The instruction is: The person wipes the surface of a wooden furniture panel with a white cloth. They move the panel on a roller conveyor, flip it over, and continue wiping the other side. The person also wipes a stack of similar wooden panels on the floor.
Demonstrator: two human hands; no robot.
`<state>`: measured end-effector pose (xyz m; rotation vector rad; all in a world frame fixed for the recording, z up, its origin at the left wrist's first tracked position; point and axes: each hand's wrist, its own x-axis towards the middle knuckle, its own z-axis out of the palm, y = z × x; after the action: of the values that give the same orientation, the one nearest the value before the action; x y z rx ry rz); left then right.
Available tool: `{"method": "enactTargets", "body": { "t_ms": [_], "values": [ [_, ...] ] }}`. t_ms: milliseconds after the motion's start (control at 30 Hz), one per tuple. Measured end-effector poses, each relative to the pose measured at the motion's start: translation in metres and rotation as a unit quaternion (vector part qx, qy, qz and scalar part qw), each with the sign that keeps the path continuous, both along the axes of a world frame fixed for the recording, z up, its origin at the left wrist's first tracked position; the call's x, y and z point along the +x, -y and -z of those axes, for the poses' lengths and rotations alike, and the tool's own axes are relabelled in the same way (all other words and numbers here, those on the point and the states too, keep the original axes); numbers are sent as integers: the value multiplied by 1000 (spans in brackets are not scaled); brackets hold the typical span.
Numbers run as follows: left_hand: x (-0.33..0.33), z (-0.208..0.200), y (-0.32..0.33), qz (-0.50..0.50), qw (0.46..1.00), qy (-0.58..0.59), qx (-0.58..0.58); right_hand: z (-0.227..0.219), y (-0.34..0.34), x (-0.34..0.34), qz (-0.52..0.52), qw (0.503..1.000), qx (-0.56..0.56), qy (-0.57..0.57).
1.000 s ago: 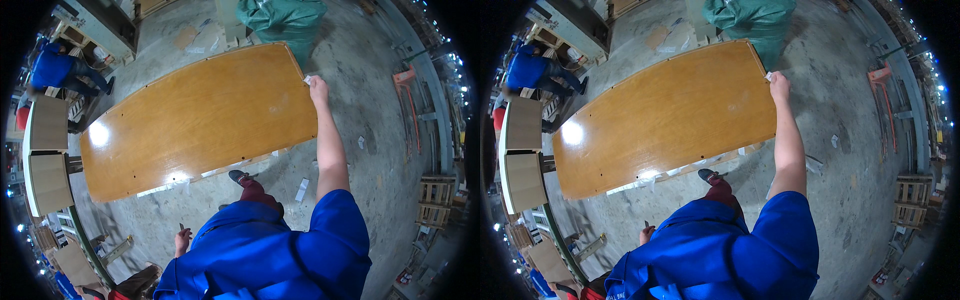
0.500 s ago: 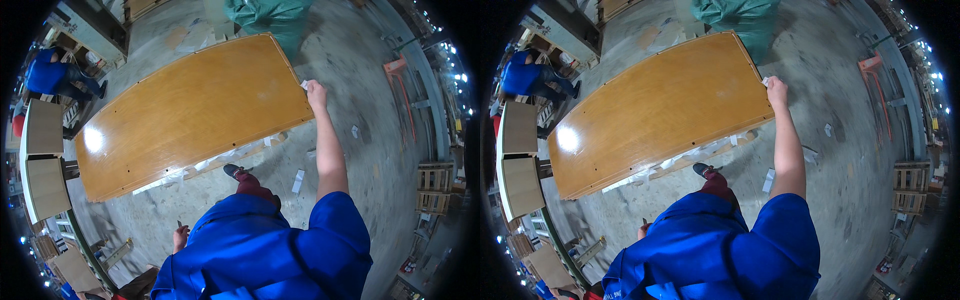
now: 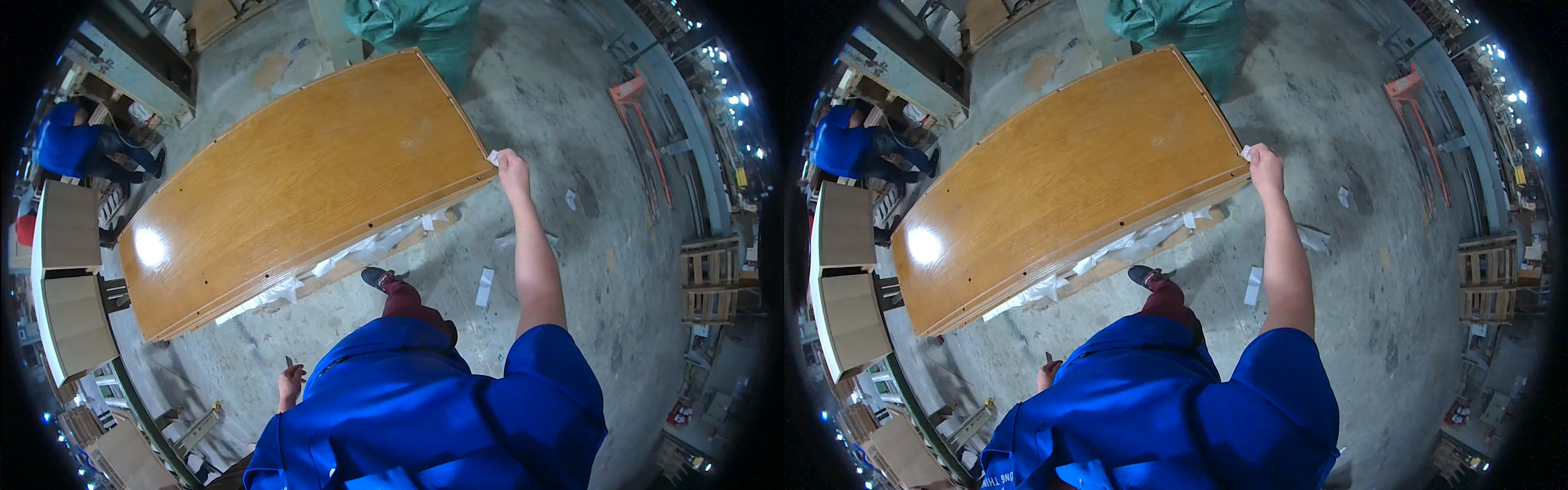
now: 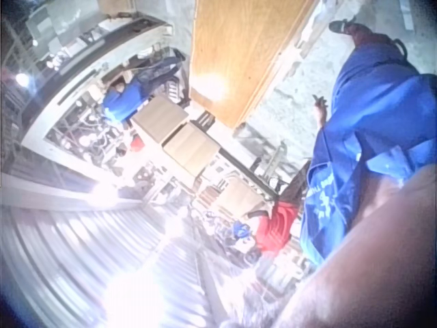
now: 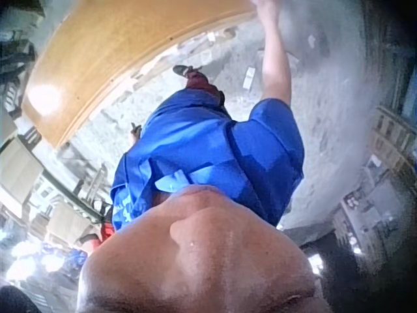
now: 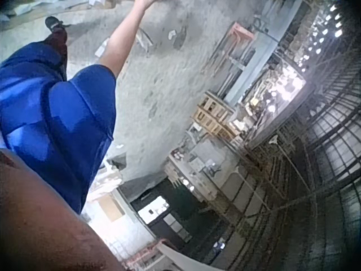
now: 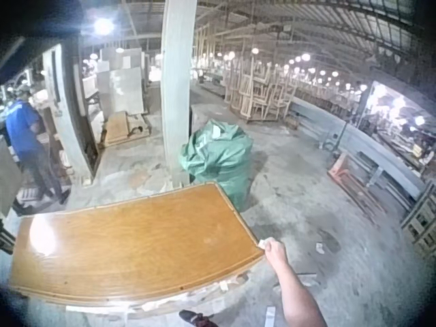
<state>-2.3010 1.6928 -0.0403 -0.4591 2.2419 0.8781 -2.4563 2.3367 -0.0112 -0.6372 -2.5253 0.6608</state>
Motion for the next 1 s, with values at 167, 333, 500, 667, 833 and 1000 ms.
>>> {"method": "enactTargets", "body": {
  "t_ms": [167,333,500,667,833,1000],
  "values": [
    [12,-2,13,-29,999,-25,17,1,15,-8,-36,999,-4,-29],
    [29,12,32,-61,998,-9,20,-17,31,4,-56,996,68,-26],
    [68,22,56,-88,995,-32,23,-20,108,-5,-98,877,-459,-97],
    [139,30,88,-161,986,-39,11,-14,264,-21,-195,688,-693,-91],
    [215,35,103,-295,955,5,-3,-9,387,-41,-293,497,-816,37],
    [291,25,89,-368,929,37,-31,-31,499,-55,-319,373,-862,123]
  ]
}}
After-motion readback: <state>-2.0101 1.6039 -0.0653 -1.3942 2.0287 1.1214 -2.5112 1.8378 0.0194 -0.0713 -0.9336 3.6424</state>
